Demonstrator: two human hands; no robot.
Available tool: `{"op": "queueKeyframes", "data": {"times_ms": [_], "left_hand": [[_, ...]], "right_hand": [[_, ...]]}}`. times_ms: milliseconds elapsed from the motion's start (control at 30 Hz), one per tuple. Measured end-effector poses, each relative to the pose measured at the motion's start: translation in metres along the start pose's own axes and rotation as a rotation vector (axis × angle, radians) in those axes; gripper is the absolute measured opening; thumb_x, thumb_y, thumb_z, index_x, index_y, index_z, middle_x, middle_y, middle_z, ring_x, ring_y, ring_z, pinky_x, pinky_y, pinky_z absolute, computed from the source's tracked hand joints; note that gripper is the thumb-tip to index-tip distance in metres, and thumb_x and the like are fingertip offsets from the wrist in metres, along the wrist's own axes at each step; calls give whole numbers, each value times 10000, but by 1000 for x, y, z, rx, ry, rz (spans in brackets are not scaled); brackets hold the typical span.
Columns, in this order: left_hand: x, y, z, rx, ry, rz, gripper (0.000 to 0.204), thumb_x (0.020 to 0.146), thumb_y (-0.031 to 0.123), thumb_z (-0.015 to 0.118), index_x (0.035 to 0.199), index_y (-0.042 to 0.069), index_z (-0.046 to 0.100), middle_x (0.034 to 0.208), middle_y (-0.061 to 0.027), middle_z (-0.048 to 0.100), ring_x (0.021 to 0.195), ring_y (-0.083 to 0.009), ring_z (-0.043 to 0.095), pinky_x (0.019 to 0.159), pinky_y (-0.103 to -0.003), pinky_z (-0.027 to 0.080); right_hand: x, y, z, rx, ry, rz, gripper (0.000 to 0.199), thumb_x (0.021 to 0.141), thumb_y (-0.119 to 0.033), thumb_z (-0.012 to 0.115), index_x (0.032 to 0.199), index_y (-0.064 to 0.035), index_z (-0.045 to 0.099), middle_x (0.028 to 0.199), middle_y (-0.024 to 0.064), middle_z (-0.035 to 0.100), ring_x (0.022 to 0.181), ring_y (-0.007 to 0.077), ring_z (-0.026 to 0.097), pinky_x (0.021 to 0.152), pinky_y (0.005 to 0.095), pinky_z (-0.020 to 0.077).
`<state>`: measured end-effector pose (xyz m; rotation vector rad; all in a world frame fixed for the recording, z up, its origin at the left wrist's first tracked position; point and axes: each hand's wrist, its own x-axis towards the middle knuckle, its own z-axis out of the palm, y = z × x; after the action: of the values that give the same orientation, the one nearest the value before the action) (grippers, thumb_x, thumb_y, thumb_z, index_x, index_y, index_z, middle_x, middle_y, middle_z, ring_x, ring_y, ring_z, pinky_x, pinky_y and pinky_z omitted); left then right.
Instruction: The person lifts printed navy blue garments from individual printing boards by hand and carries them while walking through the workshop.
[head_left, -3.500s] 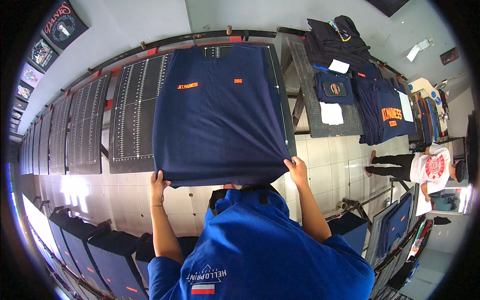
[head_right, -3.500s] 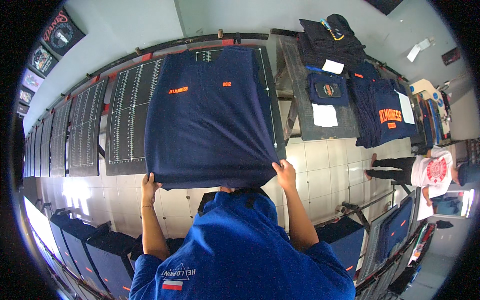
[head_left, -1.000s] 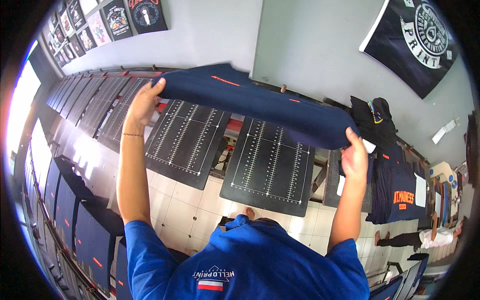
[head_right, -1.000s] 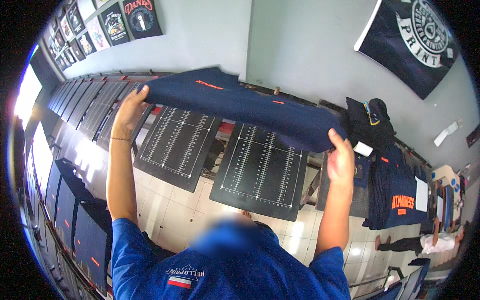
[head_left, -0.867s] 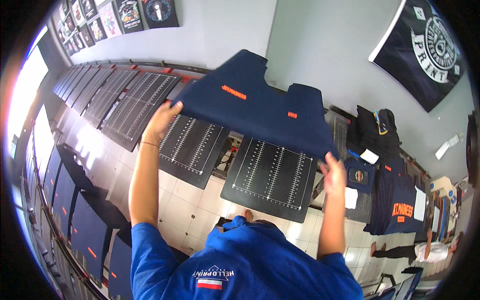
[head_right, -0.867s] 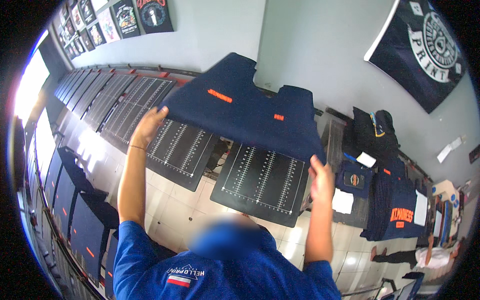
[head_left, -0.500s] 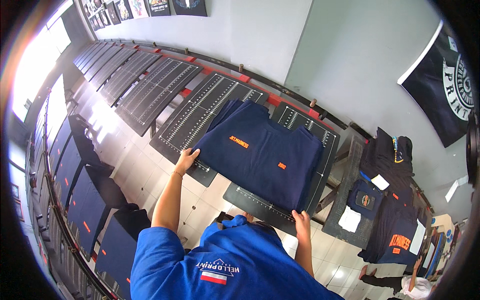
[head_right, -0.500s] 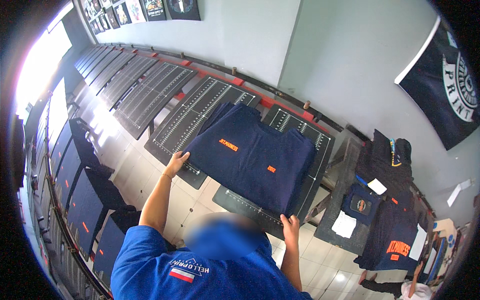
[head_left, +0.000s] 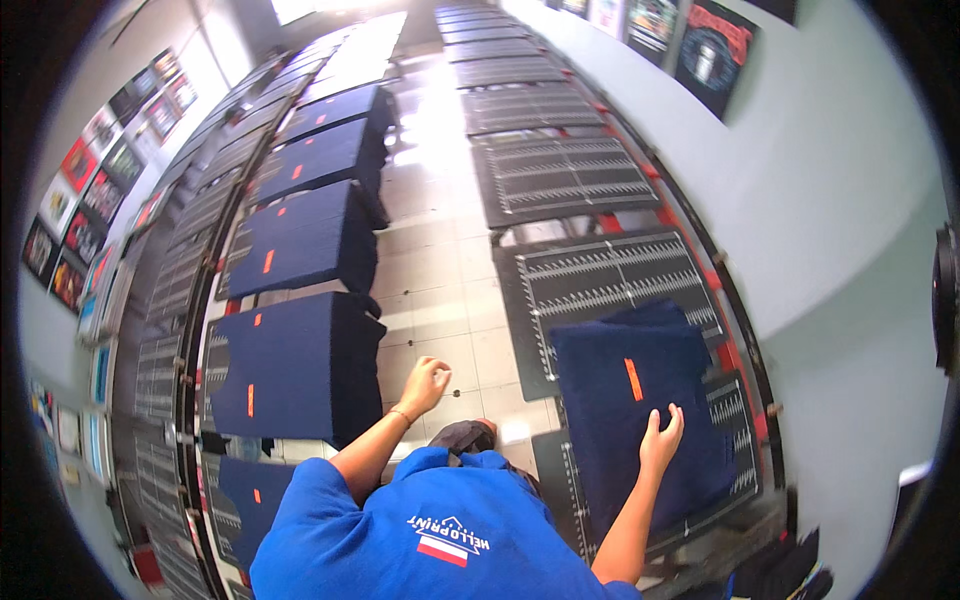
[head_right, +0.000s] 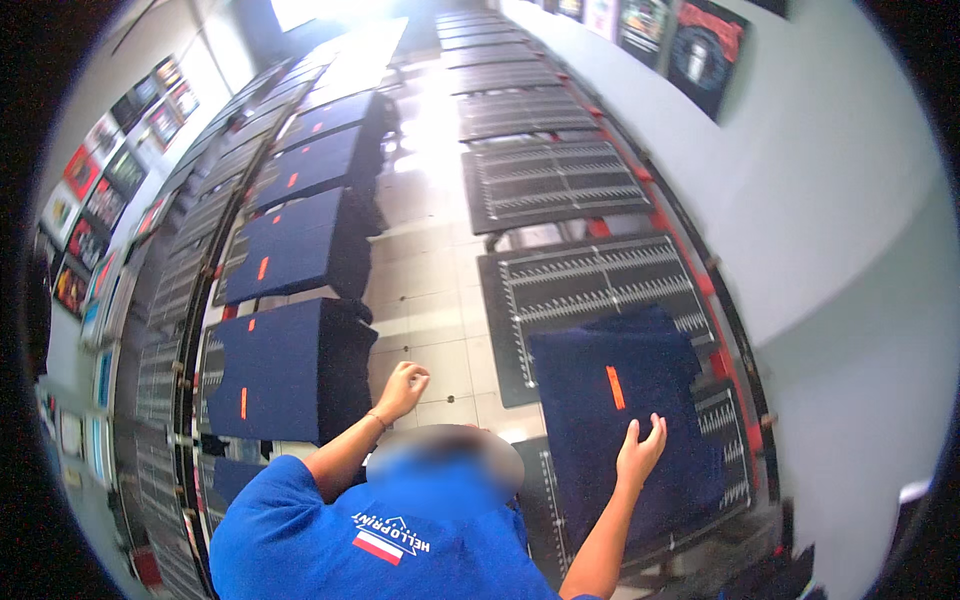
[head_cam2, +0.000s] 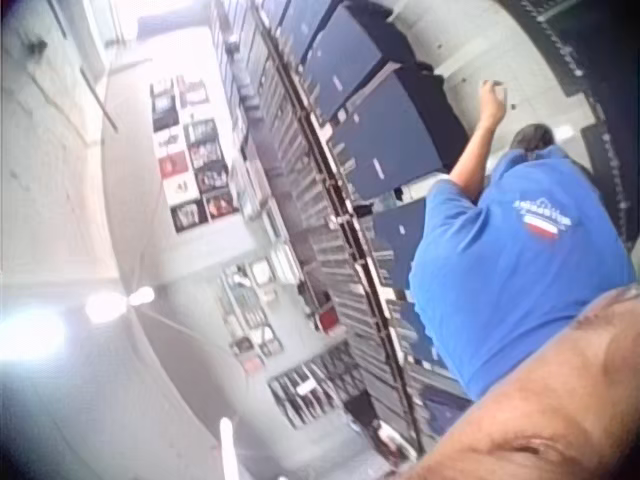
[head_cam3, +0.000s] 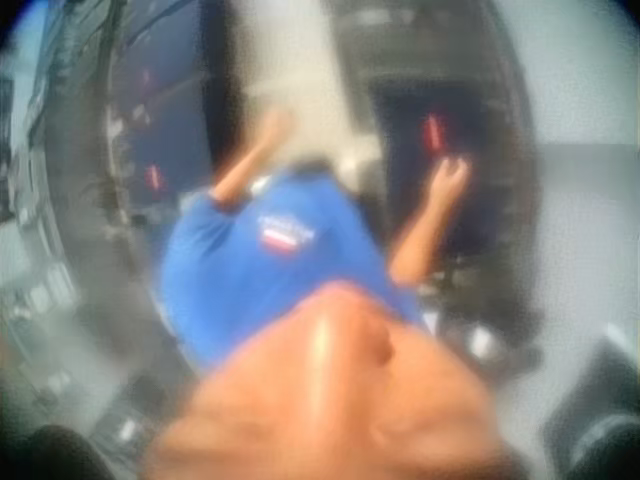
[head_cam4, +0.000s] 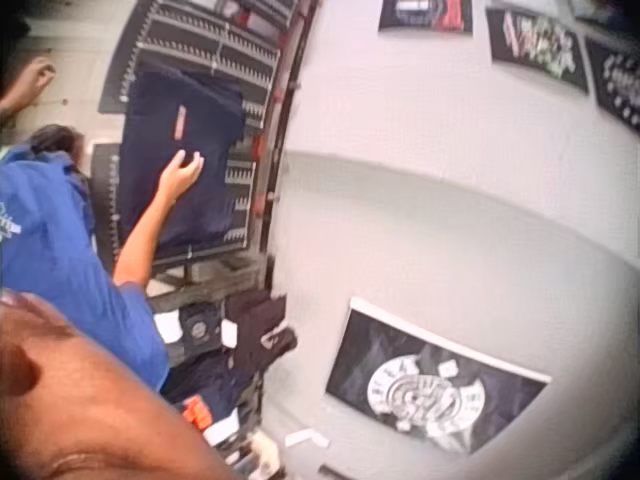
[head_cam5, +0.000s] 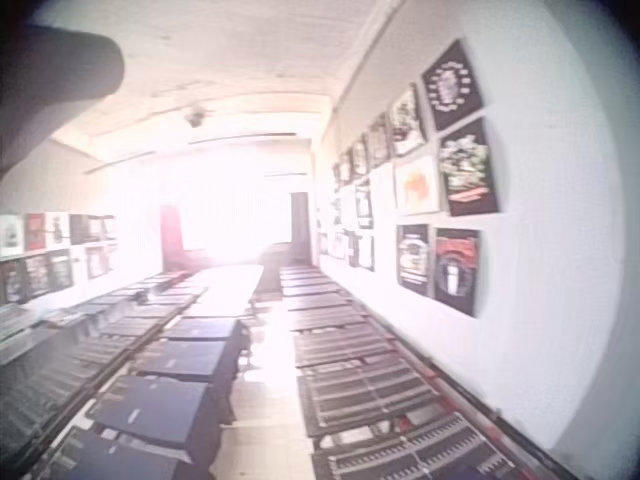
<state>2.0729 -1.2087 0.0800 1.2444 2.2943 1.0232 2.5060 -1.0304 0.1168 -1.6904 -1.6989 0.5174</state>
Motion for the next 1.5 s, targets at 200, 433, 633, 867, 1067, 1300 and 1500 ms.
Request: {"op": "queueKeyframes", "data": {"times_ms": [200, 433, 633, 867, 1067, 1300, 1500], "left_hand": [[-2, -89, -112, 315, 512, -345, 233, 826, 185, 598, 975, 9, 633, 1092, -169, 584, 1058, -332, 541, 951, -411, 407], [18, -199, -142, 591, 632, -804, 661, 918, 396, 504, 1399, -22, 325, 1476, -249, 265, 1382, -407, 213, 1126, -503, 175], [142, -212, -171, 648, 537, -820, 691, 945, 451, 415, 1440, -5, 261, 1517, -203, 212, 1412, -378, 154, 1138, -513, 104], [315, -274, -217, 546, 648, -731, 701, 945, 441, 427, 1435, -32, 259, 1522, -221, 182, 1421, -366, 126, 1145, -510, 82], [446, -309, -244, 590, 552, -799, 729, 942, 476, 401, 1442, -30, 244, 1524, -222, 173, 1420, -374, 118, 1147, -510, 75], [612, -340, -271, 615, 598, -880, 703, 951, 459, 391, 1440, -26, 250, 1520, -220, 186, 1418, -374, 127, 1146, -508, 84], [736, -370, -292, 596, 640, -915, 700, 959, 453, 381, 1440, -34, 236, 1521, -223, 174, 1416, -387, 123, 1141, -523, 81]], "right_hand": [[117, -43, 113, -411, -92, 38, 738, 921, -486, 491, 1432, 3, 278, 1479, 276, 244, 1367, 463, 216, 1108, 542, 196], [120, -149, 239, -18, -81, -339, 643, 939, -342, 527, 1416, 22, 295, 1479, 264, 251, 1391, 398, 211, 1134, 466, 182], [89, -264, 328, 135, -233, -295, 488, 886, -161, 556, 1303, 55, 426, 1337, 222, 442, 1262, 364, 403, 1080, 437, 285], [122, -373, 457, 255, -557, -197, 441, 853, -100, 579, 1257, 42, 473, 1236, 187, 529, 1174, 295, 492, 1025, 374, 352], [236, -417, 573, 387, -637, -105, 215, 896, -50, 543, 1099, 18, 559, 982, 98, 630, 884, 158, 610, 790, 279, 505], [389, -563, 765, 506, -1006, 2, 203, 928, -166, 535, 1058, -20, 590, 873, 70, 653, 710, 137, 620, 584, 254, 492], [467, -802, 901, 460, -1261, -298, 250, 917, -186, 547, 1080, -2, 596, 940, 101, 662, 790, 162, 636, 661, 281, 506]]}}
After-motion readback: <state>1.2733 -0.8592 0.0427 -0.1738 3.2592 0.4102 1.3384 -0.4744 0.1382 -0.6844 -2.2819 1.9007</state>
